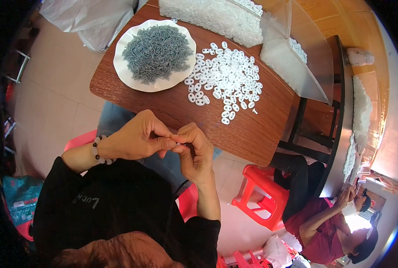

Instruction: Assembling small plastic components by inserting grey pins into white plastic links at a workbench.

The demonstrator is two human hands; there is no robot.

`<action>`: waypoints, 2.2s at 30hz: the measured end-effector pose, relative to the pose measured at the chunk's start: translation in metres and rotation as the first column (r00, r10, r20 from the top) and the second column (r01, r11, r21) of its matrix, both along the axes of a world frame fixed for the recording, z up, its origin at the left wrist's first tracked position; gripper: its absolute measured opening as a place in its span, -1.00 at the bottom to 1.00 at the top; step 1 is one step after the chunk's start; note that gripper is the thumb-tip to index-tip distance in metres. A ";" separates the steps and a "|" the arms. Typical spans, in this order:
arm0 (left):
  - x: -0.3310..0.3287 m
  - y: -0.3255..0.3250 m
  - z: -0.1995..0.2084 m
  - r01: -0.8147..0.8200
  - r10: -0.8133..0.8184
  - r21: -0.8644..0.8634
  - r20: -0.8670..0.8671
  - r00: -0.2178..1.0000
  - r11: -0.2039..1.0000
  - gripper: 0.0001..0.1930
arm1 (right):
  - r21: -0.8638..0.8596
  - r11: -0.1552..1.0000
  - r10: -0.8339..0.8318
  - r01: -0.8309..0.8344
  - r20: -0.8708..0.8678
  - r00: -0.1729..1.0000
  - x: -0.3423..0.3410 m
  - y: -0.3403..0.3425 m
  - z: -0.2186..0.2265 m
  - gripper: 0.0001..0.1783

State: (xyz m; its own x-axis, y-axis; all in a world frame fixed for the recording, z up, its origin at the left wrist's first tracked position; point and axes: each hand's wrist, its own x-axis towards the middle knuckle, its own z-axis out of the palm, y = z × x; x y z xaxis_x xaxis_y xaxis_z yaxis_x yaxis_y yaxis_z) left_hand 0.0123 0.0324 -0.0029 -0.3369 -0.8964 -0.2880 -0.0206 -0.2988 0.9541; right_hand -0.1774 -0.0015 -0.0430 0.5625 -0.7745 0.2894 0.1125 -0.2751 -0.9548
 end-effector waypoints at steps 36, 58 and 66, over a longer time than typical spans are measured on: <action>-0.016 -0.006 -0.035 -0.150 0.148 0.007 -0.236 0.961 0.989 -0.77 | 0.265 0.964 -0.017 -0.004 0.079 0.997 -0.015 -0.015 0.000 -0.77; -0.025 -0.039 -0.016 -0.161 0.141 -0.056 -0.261 0.955 0.985 -0.76 | 0.297 0.925 -0.256 0.237 0.023 0.966 -0.033 -0.024 -0.002 -0.78; -0.072 -0.233 0.064 -0.069 0.452 -0.896 0.154 0.879 0.440 -0.67 | 0.196 0.899 -0.425 0.391 0.183 0.887 -0.062 -0.030 0.014 -0.78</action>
State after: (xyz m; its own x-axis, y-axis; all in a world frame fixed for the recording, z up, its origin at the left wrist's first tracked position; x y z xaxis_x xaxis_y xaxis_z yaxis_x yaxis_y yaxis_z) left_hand -0.0599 -0.2008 0.0613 -0.0981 -0.7699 0.6306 -0.4479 0.6000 0.6628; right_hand -0.2396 -0.0319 -0.0285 0.1243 -0.9653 0.2298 0.2288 -0.1974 -0.9532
